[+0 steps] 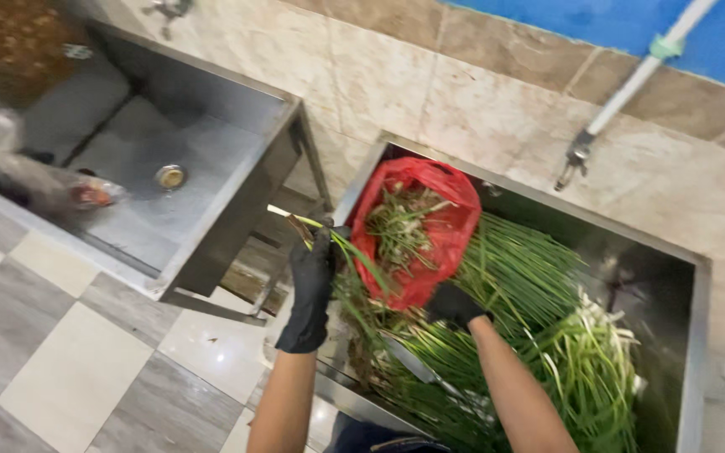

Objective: The person stands at a stainless steel sink filled with green onions and trims them one at a time, cutting off the root ends with a knife and dropping the trimmed roots into a red plastic bag inside the sink. The trimmed green onions are set aside in the sink as the pile of discarded roots in the bag grows.

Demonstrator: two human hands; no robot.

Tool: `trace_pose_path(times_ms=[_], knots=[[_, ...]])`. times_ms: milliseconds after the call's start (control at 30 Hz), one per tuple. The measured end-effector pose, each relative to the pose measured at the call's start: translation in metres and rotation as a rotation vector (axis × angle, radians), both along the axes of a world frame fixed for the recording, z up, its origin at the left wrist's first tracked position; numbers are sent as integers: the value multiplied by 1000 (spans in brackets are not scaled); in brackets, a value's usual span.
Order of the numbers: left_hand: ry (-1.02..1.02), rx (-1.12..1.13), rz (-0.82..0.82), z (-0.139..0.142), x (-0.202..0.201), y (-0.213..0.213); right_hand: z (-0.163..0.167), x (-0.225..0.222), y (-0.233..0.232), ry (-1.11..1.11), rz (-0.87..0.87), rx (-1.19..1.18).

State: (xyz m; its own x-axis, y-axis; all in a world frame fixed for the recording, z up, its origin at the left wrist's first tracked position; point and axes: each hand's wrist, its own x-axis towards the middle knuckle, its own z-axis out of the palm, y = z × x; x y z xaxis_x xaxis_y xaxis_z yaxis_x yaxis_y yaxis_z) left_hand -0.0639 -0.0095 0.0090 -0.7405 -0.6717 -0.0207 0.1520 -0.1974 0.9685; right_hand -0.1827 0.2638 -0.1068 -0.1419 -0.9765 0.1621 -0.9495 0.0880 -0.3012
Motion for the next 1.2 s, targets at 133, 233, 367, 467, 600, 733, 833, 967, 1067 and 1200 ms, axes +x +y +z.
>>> trace_pose_path(times_ms=[133, 233, 367, 467, 600, 733, 833, 967, 1067, 1200], knots=[[-57, 2, -134, 37, 14, 6, 2, -16, -18, -568, -439, 552], [-170, -14, -326, 46, 24, 11, 25, -50, -42, -626, -657, 171], [-207, 32, -365, 18, 14, 32, 64, -68, -60, -734, -757, -505], [-125, -1, -458, -15, -4, 57, 79, -32, -52, -1272, -523, -636], [-515, -154, -633, -50, -13, 89, 53, 16, 0, -1274, -583, -771], [-135, -387, -642, -82, -4, 91, 14, 38, 138, -777, -1216, -746], [-279, -147, -753, -114, -10, 74, 12, 51, 253, -202, -1630, -360], [-395, 41, -869, -150, -29, 87, 23, 62, 285, -148, -1868, -63], [-428, -259, -955, -148, -33, 113, 36, 67, 207, -556, -1508, -498], [-207, -94, -1068, -100, -36, 146, 74, 77, 83, -918, -1020, -712]])
